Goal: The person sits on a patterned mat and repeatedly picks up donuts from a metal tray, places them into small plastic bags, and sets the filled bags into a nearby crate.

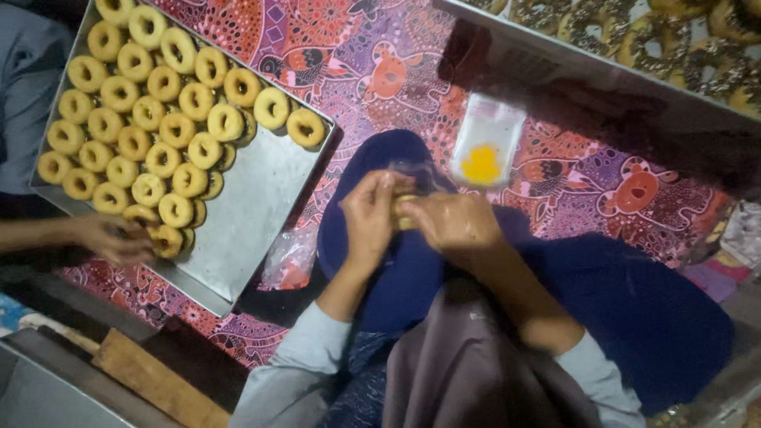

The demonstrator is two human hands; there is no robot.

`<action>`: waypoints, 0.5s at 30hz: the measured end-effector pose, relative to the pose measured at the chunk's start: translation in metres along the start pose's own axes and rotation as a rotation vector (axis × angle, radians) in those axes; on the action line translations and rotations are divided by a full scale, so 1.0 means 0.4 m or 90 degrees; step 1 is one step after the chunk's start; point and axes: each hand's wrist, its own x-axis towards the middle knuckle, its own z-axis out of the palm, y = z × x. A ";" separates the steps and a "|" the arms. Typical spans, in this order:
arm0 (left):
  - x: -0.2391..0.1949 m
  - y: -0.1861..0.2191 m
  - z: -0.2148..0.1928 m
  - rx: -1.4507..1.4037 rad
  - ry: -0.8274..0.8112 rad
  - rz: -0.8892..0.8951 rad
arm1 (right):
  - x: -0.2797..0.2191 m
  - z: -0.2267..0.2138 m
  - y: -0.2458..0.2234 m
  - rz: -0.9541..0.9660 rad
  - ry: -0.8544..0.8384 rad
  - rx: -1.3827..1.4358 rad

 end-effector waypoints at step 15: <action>0.005 0.000 0.021 0.138 -0.081 0.064 | 0.012 0.046 0.093 0.339 0.001 0.316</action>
